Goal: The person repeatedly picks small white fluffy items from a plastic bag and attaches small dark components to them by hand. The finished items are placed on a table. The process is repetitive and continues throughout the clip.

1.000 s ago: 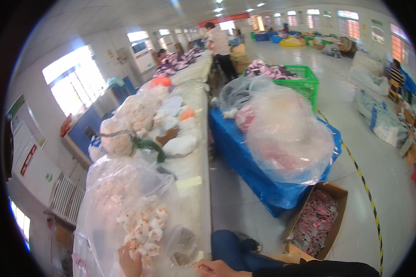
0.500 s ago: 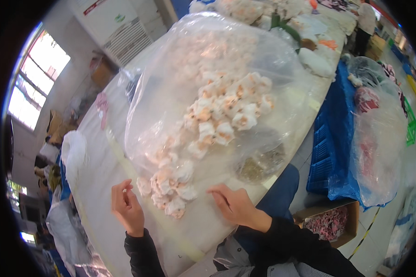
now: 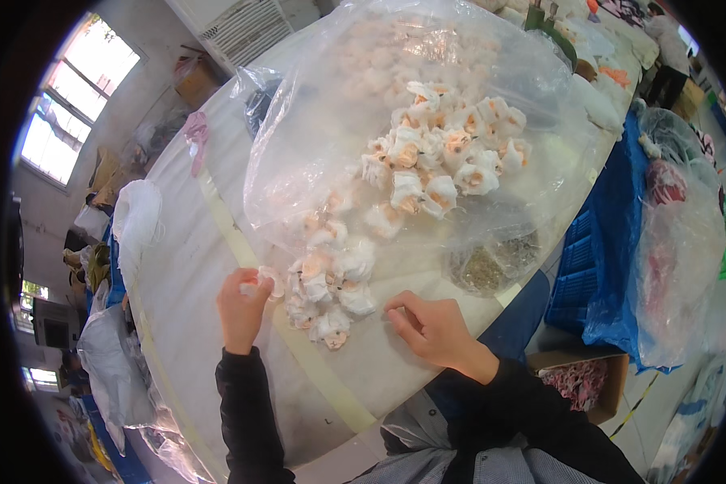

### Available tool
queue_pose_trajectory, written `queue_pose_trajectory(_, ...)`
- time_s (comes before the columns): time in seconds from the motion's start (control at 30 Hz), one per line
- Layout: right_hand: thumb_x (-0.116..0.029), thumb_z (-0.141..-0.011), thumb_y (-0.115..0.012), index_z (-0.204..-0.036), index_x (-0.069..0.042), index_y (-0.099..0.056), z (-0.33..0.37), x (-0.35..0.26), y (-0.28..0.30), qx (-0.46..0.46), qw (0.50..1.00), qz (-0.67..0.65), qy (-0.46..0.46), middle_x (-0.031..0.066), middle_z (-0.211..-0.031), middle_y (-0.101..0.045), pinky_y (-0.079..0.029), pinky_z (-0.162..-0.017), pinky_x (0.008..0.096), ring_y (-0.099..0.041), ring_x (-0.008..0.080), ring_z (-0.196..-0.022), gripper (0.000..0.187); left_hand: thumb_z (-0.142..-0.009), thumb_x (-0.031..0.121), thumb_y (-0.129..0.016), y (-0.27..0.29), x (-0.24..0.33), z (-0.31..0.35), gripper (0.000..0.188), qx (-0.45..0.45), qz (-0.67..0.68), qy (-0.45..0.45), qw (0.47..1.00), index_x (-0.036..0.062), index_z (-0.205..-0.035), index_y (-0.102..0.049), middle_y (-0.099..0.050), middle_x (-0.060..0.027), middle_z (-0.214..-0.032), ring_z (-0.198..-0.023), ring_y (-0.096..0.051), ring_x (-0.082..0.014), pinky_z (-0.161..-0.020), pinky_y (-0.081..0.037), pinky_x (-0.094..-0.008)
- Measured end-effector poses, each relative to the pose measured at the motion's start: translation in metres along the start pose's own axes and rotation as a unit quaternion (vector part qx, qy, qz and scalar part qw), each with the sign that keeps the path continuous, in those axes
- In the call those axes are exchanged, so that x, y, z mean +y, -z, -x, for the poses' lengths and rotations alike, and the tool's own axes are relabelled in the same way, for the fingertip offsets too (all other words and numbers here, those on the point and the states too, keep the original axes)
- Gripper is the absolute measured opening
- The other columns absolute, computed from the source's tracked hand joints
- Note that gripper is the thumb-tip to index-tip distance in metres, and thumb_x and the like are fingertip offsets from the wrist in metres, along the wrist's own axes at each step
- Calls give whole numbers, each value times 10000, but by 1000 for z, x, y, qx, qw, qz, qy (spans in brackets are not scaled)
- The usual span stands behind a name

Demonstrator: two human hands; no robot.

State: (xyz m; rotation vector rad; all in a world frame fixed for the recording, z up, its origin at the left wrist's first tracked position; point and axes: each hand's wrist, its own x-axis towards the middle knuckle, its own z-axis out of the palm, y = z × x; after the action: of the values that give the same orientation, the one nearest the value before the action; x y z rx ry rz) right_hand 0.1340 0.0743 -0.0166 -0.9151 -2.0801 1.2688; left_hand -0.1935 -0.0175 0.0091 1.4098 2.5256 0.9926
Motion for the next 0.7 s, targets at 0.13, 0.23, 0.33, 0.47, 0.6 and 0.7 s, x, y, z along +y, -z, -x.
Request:
queue_pose_trajectory(0.13,-194,-971,-679,-1097,-131,-713,4,2,5,25,999,5,24,68,-613,-563,-428,-516,318,-551,210,-511,144,-917,133,-741,13,38,3,155,8,128,37,991,6,-959,-662,-638,18,-797,-689,-561,-61,-602,-411,-237)
queue_pose_trajectory(0.23,-183,-969,-693,-1136,-101,-712,26,-10,26,53,997,-21,46,58,-648,-580,-438,-539,302,-556,195,-539,187,-972,39,-674,14,97,25,103,-71,321,14,944,-4,-1061,-641,-636,17,-929,-664,-503,-10,-583,-375,-180)
queue_pose_trajectory(0.33,-160,-968,-706,-1161,-51,-710,34,-30,34,147,982,-114,30,58,-723,-628,-462,-583,282,-584,170,-596,222,-975,-33,-641,-27,140,53,158,-211,451,-66,865,-12,-1132,-634,-635,-39,-1063,-731,-539,-44,-627,-436,-194)
queue_pose_trajectory(0.47,-135,-968,-721,-1124,-4,-719,55,-19,52,218,973,-74,6,62,-824,-672,-481,-637,251,-613,125,-682,204,-920,-92,-644,-111,169,79,264,-312,484,-123,808,-9,-1171,-638,-614,-46,-1068,-746,-544,-53,-622,-438,-198)
queue_pose_trajectory(0.6,-145,-957,-752,-1049,-3,-731,87,-7,61,269,948,-145,-83,58,-867,-698,-475,-640,236,-612,90,-706,170,-833,-105,-696,-130,186,77,321,-315,367,-274,831,17,-1130,-690,-657,-86,-1102,-774,-591,-87,-611,-455,-224)
queue_pose_trajectory(0.7,-137,-995,-719,-1046,33,-711,99,10,55,266,954,-124,-59,44,-886,-692,-512,-667,228,-647,86,-746,177,-823,-93,-719,-133,190,82,309,-313,360,-289,830,14,-1113,-703,-669,-103,-1121,-820,-634,-119,-627,-484,-236)
